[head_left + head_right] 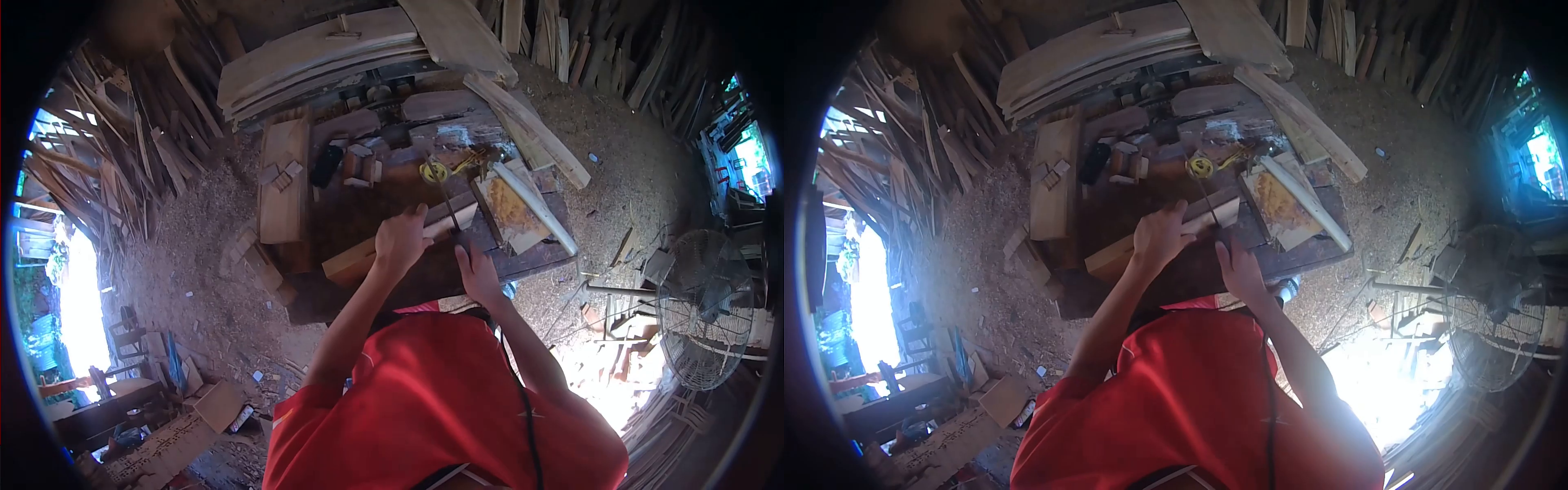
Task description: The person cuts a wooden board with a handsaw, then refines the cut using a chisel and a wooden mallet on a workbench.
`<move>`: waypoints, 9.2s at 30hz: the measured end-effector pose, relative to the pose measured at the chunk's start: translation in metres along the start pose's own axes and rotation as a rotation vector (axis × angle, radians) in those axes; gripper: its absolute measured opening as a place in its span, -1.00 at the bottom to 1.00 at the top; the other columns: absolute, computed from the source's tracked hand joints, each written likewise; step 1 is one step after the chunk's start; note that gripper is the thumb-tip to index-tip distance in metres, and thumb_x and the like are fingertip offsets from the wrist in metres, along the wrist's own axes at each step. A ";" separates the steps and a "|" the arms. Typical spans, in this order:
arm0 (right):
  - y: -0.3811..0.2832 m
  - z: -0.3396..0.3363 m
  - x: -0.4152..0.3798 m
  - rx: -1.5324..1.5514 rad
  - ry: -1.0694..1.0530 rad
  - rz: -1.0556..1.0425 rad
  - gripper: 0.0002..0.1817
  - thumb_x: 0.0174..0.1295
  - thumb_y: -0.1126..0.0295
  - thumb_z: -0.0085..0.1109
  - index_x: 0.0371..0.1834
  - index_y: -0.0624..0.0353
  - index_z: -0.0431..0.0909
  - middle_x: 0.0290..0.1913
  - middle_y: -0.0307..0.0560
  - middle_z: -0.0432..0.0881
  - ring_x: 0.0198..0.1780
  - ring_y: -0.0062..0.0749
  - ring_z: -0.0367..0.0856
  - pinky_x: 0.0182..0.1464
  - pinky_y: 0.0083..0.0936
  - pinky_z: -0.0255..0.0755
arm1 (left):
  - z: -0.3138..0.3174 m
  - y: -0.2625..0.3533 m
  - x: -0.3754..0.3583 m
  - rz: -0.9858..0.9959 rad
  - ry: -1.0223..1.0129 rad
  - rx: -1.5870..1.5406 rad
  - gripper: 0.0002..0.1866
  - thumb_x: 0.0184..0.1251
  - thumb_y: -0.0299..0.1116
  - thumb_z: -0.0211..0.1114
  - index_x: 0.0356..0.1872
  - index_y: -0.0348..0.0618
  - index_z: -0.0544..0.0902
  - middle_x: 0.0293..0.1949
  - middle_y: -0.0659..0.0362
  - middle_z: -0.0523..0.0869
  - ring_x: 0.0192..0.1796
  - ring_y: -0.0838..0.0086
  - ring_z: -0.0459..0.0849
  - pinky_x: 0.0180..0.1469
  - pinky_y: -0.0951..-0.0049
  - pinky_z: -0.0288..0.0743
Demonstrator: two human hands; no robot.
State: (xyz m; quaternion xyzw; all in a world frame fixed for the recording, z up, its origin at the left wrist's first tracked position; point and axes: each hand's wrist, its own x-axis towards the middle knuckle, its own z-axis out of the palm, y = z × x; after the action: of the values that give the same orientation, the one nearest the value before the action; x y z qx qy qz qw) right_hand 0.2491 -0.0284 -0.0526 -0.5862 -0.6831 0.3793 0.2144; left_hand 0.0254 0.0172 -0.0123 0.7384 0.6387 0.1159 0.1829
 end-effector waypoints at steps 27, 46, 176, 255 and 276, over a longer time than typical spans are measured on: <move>0.014 0.007 -0.026 0.047 0.001 0.040 -0.52 0.68 0.12 0.01 0.33 0.37 0.47 0.00 0.57 0.70 0.10 0.61 0.63 0.09 0.25 0.52 | -0.001 0.004 -0.004 -0.013 0.049 0.032 -0.39 0.06 -0.10 0.69 0.07 -0.11 0.61 -0.10 -0.02 0.84 -0.09 0.02 0.89 -0.07 0.09 0.79; 0.041 0.027 -0.031 -0.028 0.211 -0.241 -0.50 0.67 0.02 0.00 0.27 0.30 0.47 -0.12 0.57 0.72 -0.04 0.59 0.70 0.00 0.37 0.57 | -0.007 -0.003 -0.009 -0.052 -0.015 0.085 -0.34 0.10 0.00 0.68 0.14 -0.09 0.61 -0.11 -0.05 0.86 -0.05 -0.01 0.88 -0.04 0.05 0.78; 0.064 0.004 -0.078 0.020 0.095 0.095 -0.59 0.68 0.17 -0.03 0.22 0.34 0.56 -0.38 0.21 0.72 -0.41 0.08 0.73 -0.33 -0.10 0.50 | 0.019 0.009 -0.019 -0.092 0.154 -0.041 -0.46 0.11 -0.28 0.66 0.06 -0.17 0.59 -0.15 0.05 0.75 -0.17 0.11 0.87 -0.20 0.15 0.76; 0.073 -0.013 -0.050 0.025 0.009 -0.128 -0.53 0.68 0.24 -0.04 0.41 0.42 0.44 -0.21 0.42 0.75 -0.13 0.46 0.77 -0.15 0.07 0.56 | 0.008 0.009 -0.004 -0.105 0.129 -0.073 -0.54 0.07 -0.12 0.70 -0.11 -0.14 0.71 -0.31 0.01 0.86 -0.21 0.10 0.89 -0.17 0.16 0.76; 0.051 -0.012 -0.039 -0.031 0.057 -0.005 -0.54 0.68 0.13 -0.03 0.26 0.37 0.50 -0.38 0.36 0.69 -0.29 0.43 0.73 -0.26 0.15 0.46 | 0.022 0.021 -0.016 -0.099 0.176 -0.056 -0.56 0.17 -0.15 0.64 -0.07 -0.14 0.67 -0.22 0.07 0.83 -0.18 0.12 0.88 -0.18 0.16 0.76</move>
State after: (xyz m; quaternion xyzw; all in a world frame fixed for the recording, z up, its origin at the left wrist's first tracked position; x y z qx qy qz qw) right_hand 0.2991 -0.0616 -0.0788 -0.5981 -0.6840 0.3514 0.2255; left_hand 0.0506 -0.0033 -0.0230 0.6873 0.6846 0.1891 0.1521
